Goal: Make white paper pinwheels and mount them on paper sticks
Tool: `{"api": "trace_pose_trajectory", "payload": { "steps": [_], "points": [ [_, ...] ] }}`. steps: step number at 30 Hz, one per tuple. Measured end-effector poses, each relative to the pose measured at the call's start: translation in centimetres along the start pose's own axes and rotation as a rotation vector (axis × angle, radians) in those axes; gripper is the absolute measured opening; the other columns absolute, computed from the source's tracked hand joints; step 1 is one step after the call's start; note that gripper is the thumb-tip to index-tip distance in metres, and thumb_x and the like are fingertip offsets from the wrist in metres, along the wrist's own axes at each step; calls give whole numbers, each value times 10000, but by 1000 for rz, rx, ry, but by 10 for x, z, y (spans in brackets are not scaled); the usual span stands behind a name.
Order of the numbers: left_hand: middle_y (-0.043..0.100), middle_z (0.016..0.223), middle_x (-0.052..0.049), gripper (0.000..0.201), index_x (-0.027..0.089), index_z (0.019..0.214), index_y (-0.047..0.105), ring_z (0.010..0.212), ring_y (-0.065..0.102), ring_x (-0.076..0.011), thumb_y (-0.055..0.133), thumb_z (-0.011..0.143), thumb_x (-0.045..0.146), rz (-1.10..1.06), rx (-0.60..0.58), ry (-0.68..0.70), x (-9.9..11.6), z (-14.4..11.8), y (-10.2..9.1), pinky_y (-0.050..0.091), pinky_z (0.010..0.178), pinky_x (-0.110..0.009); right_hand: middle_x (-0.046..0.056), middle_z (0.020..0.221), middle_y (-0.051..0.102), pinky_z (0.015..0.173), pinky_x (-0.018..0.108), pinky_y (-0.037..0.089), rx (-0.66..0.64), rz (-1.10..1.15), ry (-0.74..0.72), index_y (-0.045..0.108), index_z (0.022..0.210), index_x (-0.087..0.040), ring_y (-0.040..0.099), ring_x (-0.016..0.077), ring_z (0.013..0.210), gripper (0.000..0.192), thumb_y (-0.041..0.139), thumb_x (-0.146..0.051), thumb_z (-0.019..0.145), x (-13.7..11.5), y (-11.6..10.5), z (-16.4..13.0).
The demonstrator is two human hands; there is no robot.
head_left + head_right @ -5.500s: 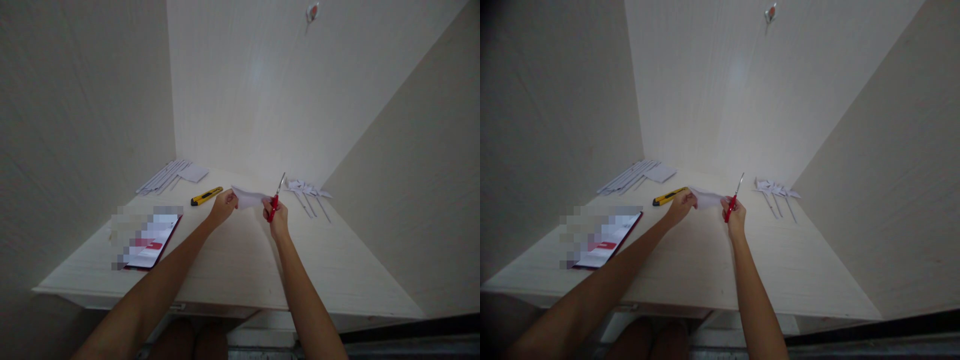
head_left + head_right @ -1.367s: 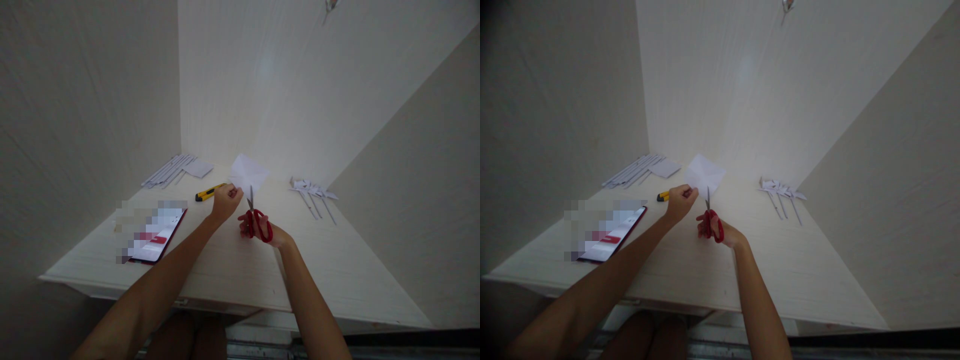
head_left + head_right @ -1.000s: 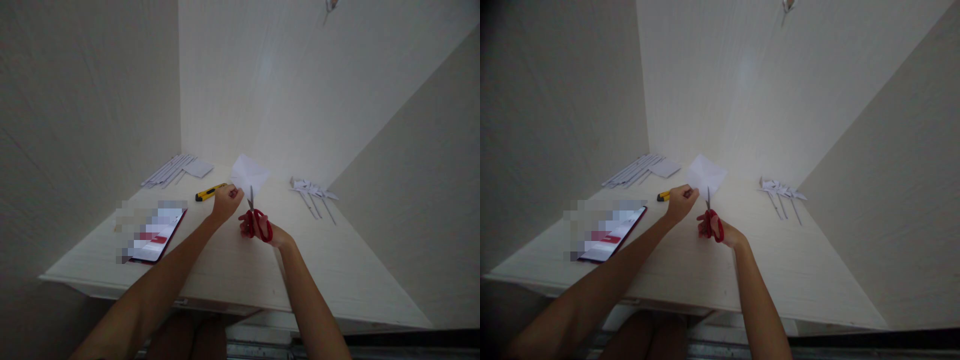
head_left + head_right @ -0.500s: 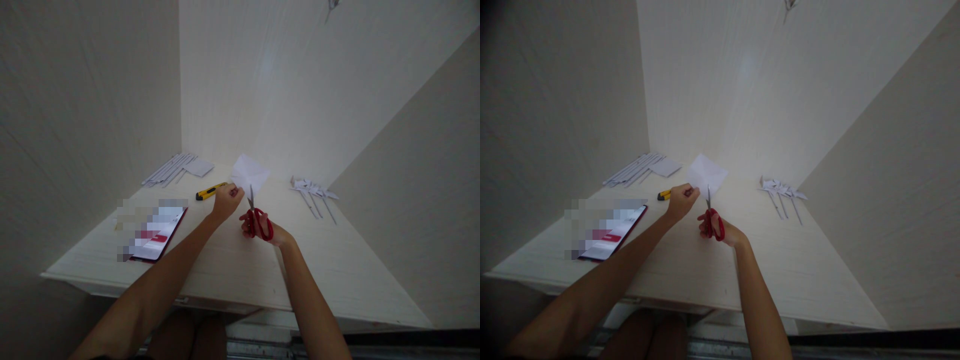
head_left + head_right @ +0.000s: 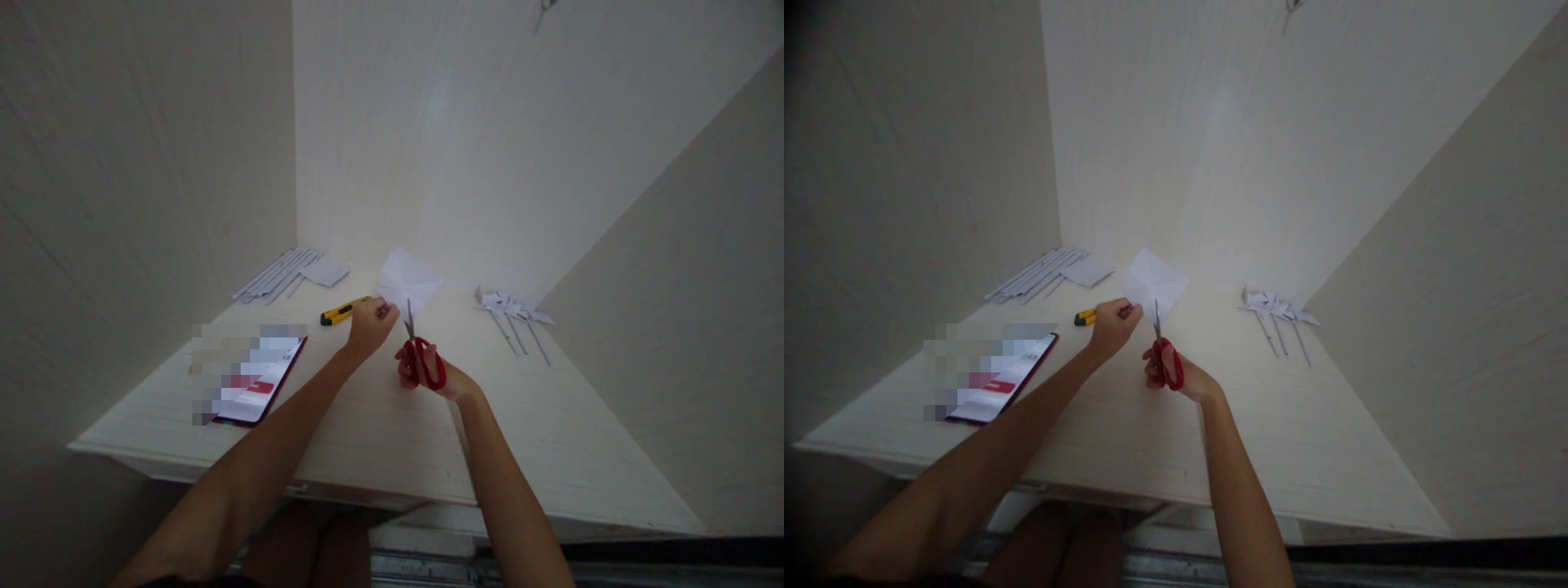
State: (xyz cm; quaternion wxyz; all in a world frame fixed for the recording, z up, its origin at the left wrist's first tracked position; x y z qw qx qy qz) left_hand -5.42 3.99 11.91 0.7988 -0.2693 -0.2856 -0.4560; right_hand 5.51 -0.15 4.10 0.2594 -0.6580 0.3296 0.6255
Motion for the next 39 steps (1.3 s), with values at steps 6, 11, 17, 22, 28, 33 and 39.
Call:
{"api": "trace_pose_trajectory", "payload": {
  "steps": [6,11,17,22,28,33,39],
  "points": [
    [258,400,66,312,177,421,268,412,264,-60,466,659,201,18,20,21,0,1,-1,212,436,-217,-41,624,354,475,245,243,7,-49,-37,416,876,-163,312,63,480,607,307,-733,696,1,-4,2],
    [262,404,65,315,177,426,258,416,263,-60,467,661,198,25,26,25,0,1,-2,211,436,-216,-52,607,328,465,232,226,-10,-21,-47,425,862,-160,273,55,480,578,347,-710,702,4,-8,3],
    [294,403,59,294,174,428,301,425,289,-66,472,666,198,39,26,12,-2,1,-2,221,436,-214,-54,599,305,456,221,220,-8,-18,-54,440,856,-164,246,61,493,552,375,-692,707,5,-11,4],
    [296,404,60,292,171,431,307,422,291,-64,474,669,200,45,33,4,-4,1,-2,230,441,-213,-56,602,290,450,213,214,-2,-3,-55,427,839,-172,243,62,492,510,401,-667,720,6,-12,4],
    [296,405,59,293,171,430,309,421,290,-64,470,672,203,37,31,4,-3,1,-2,224,441,-212,-65,593,267,426,210,205,11,-17,-54,396,786,-187,206,54,465,464,391,-648,740,4,-11,5],
    [293,402,59,299,171,427,310,423,289,-66,479,671,206,37,30,-3,-3,1,-2,221,441,-215,-71,575,271,410,206,203,10,-34,-33,382,778,-189,212,50,445,483,376,-670,730,5,-10,5],
    [283,402,62,310,173,425,291,415,279,-62,477,671,196,28,29,10,-1,0,-2,219,439,-219,-72,573,278,408,202,229,20,-28,-35,370,776,-192,235,48,437,458,362,-650,752,4,-10,4]
  ]
}}
Point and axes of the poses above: each hand's wrist, its own z-axis towards the middle knuckle, its own y-axis out of the palm, x = y × z, the point moved 9 cm from there along z, towards the middle knuckle
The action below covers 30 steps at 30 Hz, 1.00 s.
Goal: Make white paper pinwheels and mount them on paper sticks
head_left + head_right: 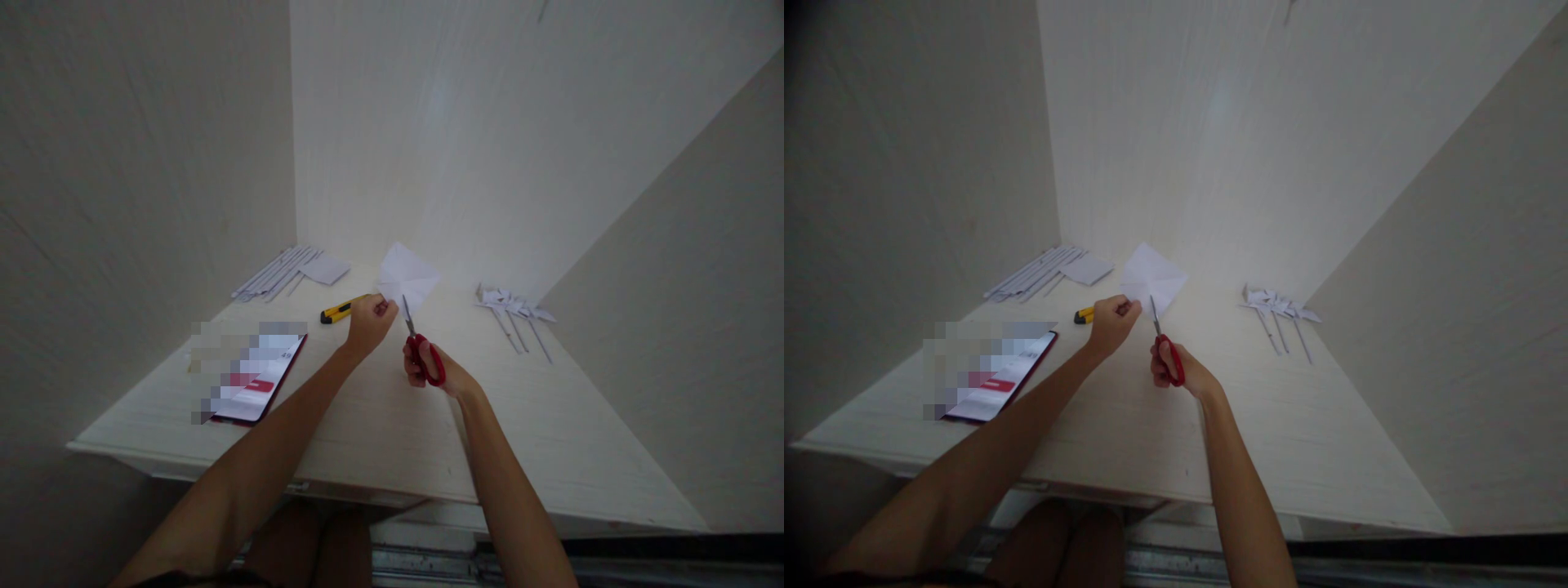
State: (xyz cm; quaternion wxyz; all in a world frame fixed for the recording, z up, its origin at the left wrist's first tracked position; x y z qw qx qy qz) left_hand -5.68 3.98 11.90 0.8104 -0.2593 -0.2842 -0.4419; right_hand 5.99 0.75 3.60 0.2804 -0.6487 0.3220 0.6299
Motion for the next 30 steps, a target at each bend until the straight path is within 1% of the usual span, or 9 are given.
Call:
{"api": "trace_pose_trajectory", "payload": {
  "steps": [14,19,24,30],
  "points": [
    [274,405,64,327,178,422,267,416,274,-62,480,670,192,19,24,28,2,0,-2,222,452,-226,-75,551,285,379,195,226,9,-3,-13,366,725,-187,245,39,407,446,371,-631,761,-2,0,0],
    [273,405,67,303,173,430,296,417,273,-62,477,672,198,11,9,19,1,0,-1,223,449,-218,-78,537,291,366,192,230,22,-15,4,368,723,-188,258,38,392,430,373,-615,773,1,-2,0],
    [276,408,66,299,173,429,297,420,273,-62,470,672,192,13,13,20,0,0,0,221,446,-215,-79,523,295,355,190,251,37,6,2,376,727,-188,263,40,387,416,378,-601,780,2,-5,1],
    [275,408,67,304,174,433,292,418,270,-61,471,677,194,16,9,16,0,0,-1,225,445,-214,-74,495,334,346,199,277,68,-39,-7,387,725,-188,303,51,367,419,358,-602,786,3,-9,1]
  ]
}}
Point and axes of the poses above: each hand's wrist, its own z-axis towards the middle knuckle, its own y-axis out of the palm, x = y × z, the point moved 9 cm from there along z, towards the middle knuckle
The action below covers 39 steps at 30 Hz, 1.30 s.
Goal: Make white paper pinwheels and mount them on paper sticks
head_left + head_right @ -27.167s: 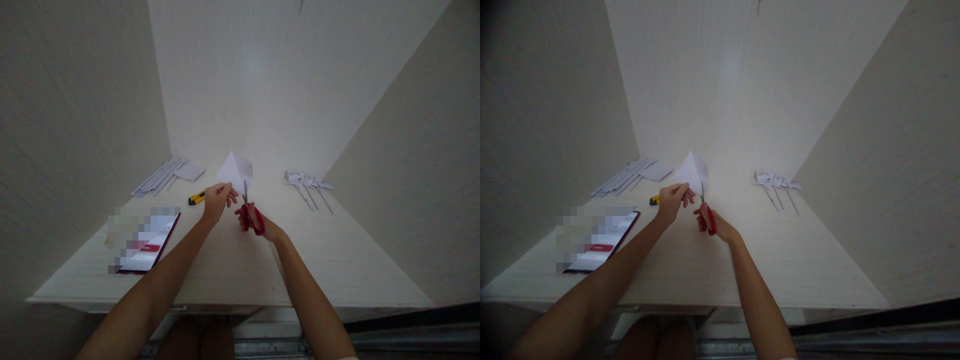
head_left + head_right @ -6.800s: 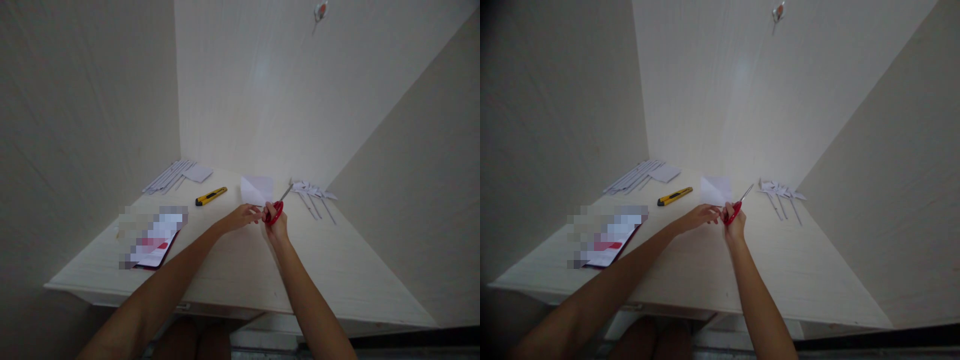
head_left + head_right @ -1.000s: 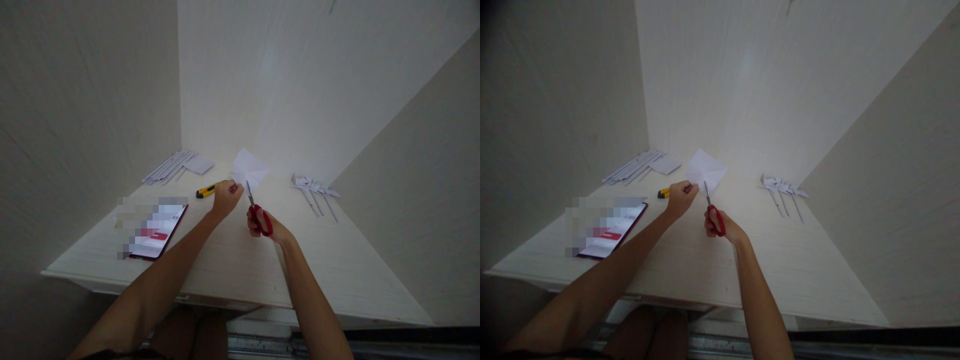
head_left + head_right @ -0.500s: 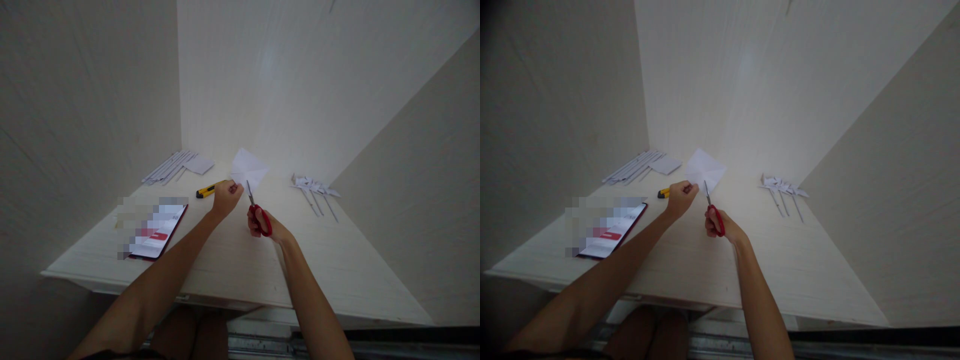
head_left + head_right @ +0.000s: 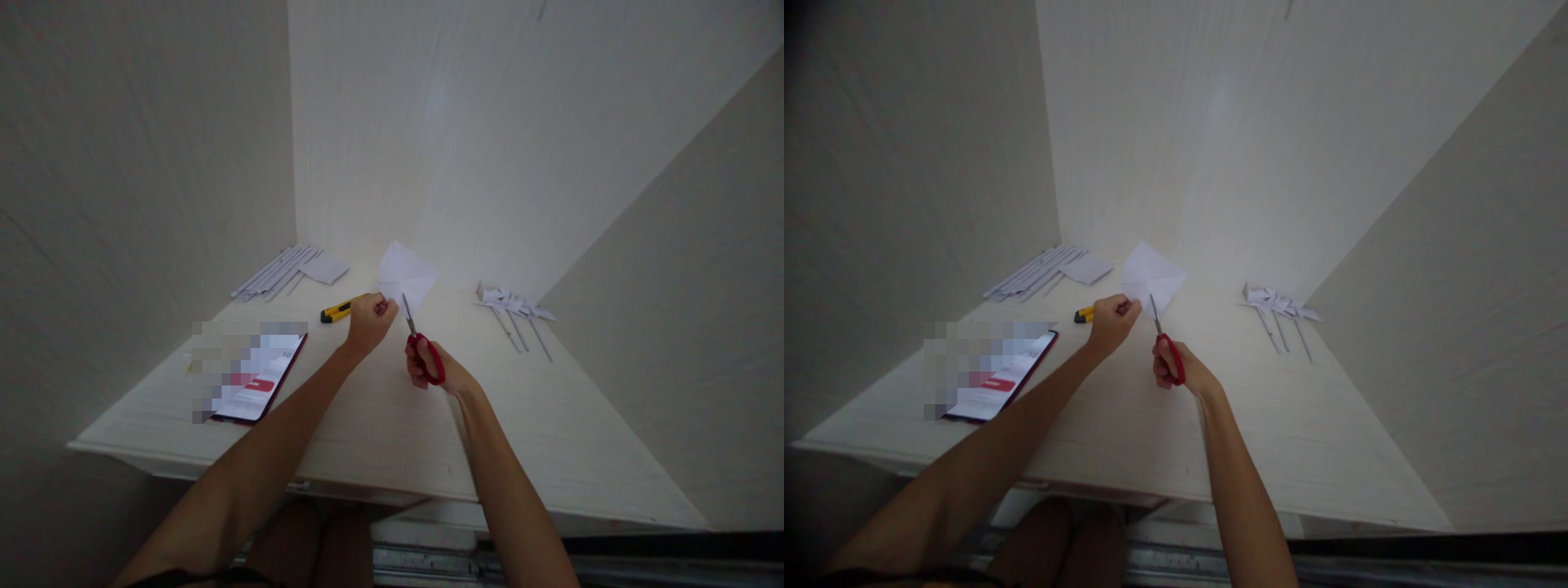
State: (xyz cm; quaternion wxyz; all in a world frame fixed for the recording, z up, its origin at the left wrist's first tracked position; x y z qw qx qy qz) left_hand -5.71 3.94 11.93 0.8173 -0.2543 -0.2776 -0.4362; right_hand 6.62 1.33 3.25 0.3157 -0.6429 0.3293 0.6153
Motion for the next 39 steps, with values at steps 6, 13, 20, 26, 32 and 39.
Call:
{"api": "trace_pose_trajectory", "payload": {
  "steps": [6,13,20,26,32,39],
  "points": [
    [291,407,63,307,173,430,301,413,282,-61,475,681,199,5,-1,2,-1,0,1,230,446,-215,-80,463,347,335,202,276,6,-31,5,392,718,-187,309,51,329,442,353,-623,774,-2,1,0],
    [300,413,61,302,173,433,306,415,286,-62,476,680,203,11,-7,-2,-2,0,1,230,444,-213,-76,427,375,312,196,251,27,-109,-8,383,691,-189,355,63,301,445,330,-621,785,-7,-1,-2],
    [294,414,61,296,173,434,303,417,285,-64,468,678,196,14,-9,17,-1,0,2,224,443,-214,-72,407,398,308,197,269,44,-190,0,395,677,-183,394,74,291,479,319,-646,769,-8,-2,-3],
    [284,409,62,295,177,434,284,415,281,-65,467,666,179,20,1,38,1,0,1,224,447,-220,-53,377,417,290,187,266,75,-261,12,369,600,-186,451,94,290,491,308,-641,776,-12,-3,-4],
    [287,408,62,297,178,432,286,418,285,-67,470,665,197,18,-9,18,0,1,1,225,444,-220,-42,360,431,288,190,283,106,-273,8,353,565,-189,440,95,276,493,323,-633,776,-12,-6,-5],
    [318,413,58,283,173,430,314,420,301,-65,476,659,210,0,-17,-76,-12,-1,3,236,440,-213,-37,404,431,306,199,248,90,-262,15,365,593,-186,443,91,304,503,323,-660,756,-11,-8,-6]
  ]
}}
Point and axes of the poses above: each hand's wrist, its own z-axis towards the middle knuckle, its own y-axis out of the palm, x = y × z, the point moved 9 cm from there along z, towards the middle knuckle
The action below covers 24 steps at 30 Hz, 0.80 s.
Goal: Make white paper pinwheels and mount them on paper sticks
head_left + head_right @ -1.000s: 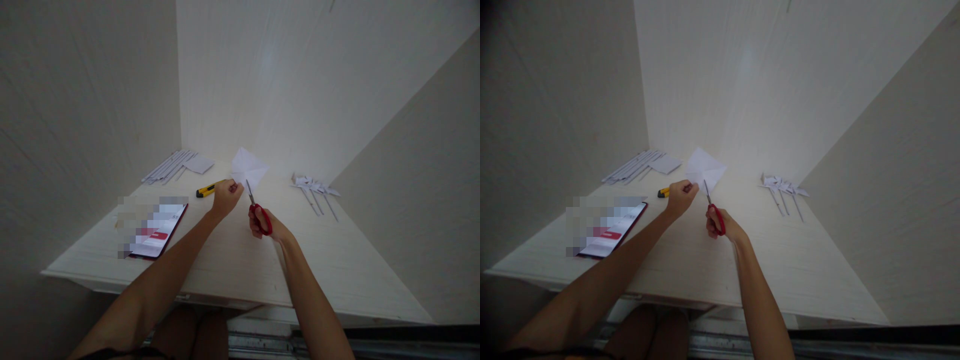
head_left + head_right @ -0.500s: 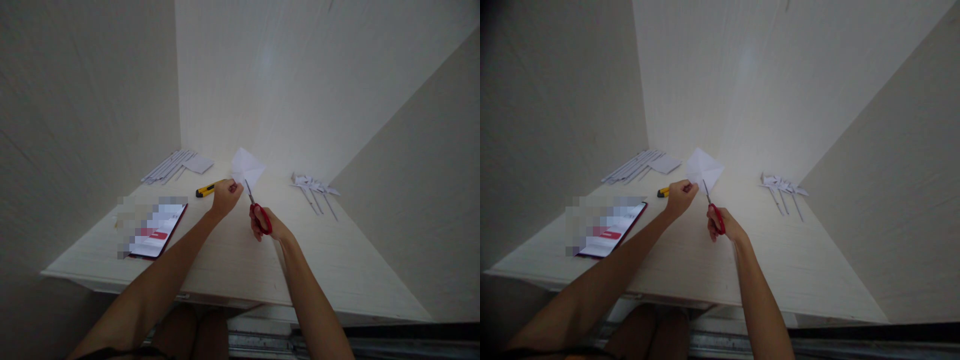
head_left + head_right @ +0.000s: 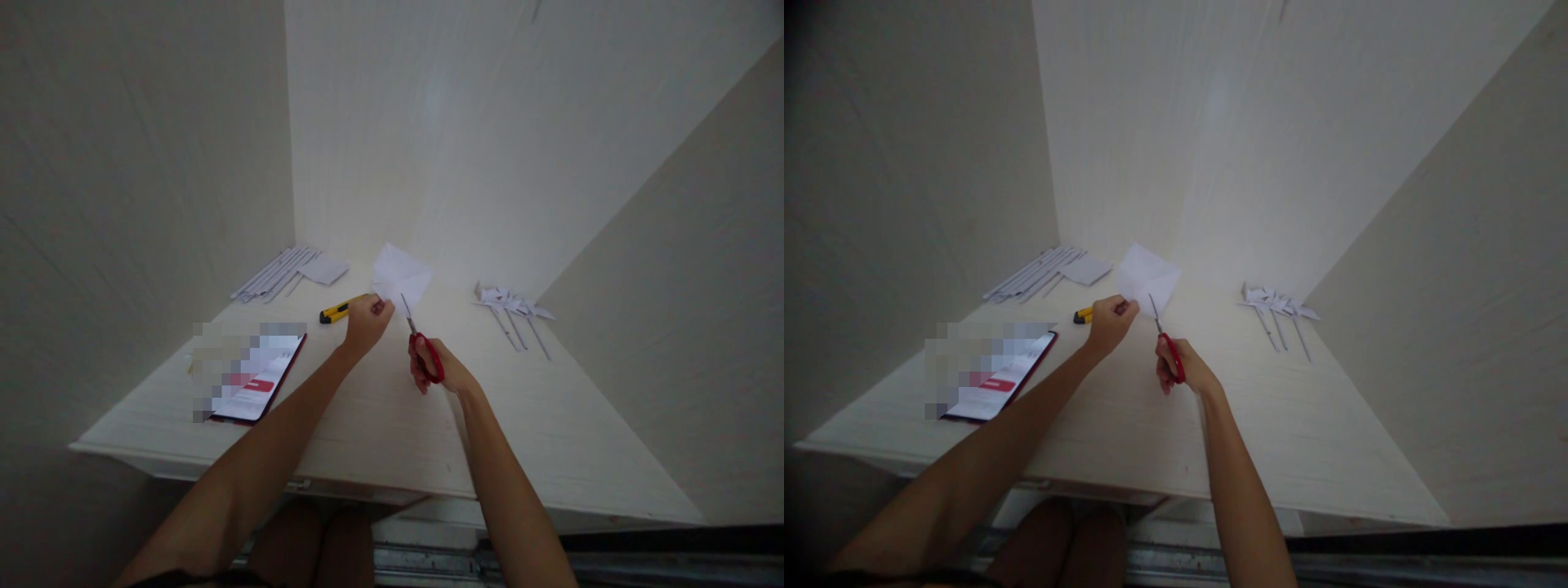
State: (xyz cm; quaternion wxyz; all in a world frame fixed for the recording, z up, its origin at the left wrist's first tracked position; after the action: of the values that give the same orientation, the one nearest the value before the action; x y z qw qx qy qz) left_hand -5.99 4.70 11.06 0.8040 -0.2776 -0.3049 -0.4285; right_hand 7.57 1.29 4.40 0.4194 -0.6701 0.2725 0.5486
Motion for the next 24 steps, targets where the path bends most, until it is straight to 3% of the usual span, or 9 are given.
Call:
{"api": "trace_pose_trajectory", "payload": {
  "steps": [7,9,11,14,15,17,19,24],
  "points": [
    [278,401,69,277,168,426,345,411,279,-61,479,664,219,-79,101,-206,-29,5,-10,229,429,-202,-58,515,398,351,193,205,-130,130,5,398,688,-174,326,41,366,502,489,-666,656,-7,-2,-8],
    [279,410,67,302,170,424,329,422,287,-62,482,678,232,-68,141,-205,-31,6,-15,231,435,-201,-62,505,384,359,195,211,-31,85,59,395,671,-178,314,42,372,460,510,-624,671,2,-19,-6],
    [302,408,64,316,171,430,339,425,307,-66,482,698,260,-62,121,-194,-31,7,-15,242,439,-200,-60,481,377,374,206,236,199,-67,119,404,642,-182,335,59,382,405,516,-568,695,14,-50,-5],
    [362,404,58,305,169,454,392,420,348,-73,476,720,294,-68,32,-198,-31,6,-7,273,449,-200,17,536,507,448,238,311,636,-569,266,497,649,-165,475,123,497,290,517,-443,730,26,-101,-18],
    [379,405,57,299,168,462,406,418,361,-75,476,722,298,-69,7,-201,-31,5,-5,285,455,-200,59,604,563,485,251,339,713,-706,319,532,691,-154,524,150,565,249,503,-396,744,28,-109,-23],
    [408,411,53,282,168,474,417,420,388,-78,479,718,295,-54,-29,-199,-31,4,0,309,473,-202,128,753,624,556,271,376,779,-876,400,572,803,-132,582,195,696,206,491,-314,749,31,-116,-28],
    [444,428,45,248,168,489,422,437,426,-87,491,701,277,-27,-63,-192,-33,3,4,329,487,-207,161,848,637,600,278,395,761,-925,436,578,882,-122,602,216,776,220,492,-272,746,35,-114,-30],
    [576,542,-4,141,155,569,480,501,535,-114,484,685,234,-113,-197,-251,-42,-1,23,392,505,-215,192,895,630,643,290,409,713,-966,454,583,916,-98,597,240,843,264,471,-290,773,38,-109,-30]
  ]
}}
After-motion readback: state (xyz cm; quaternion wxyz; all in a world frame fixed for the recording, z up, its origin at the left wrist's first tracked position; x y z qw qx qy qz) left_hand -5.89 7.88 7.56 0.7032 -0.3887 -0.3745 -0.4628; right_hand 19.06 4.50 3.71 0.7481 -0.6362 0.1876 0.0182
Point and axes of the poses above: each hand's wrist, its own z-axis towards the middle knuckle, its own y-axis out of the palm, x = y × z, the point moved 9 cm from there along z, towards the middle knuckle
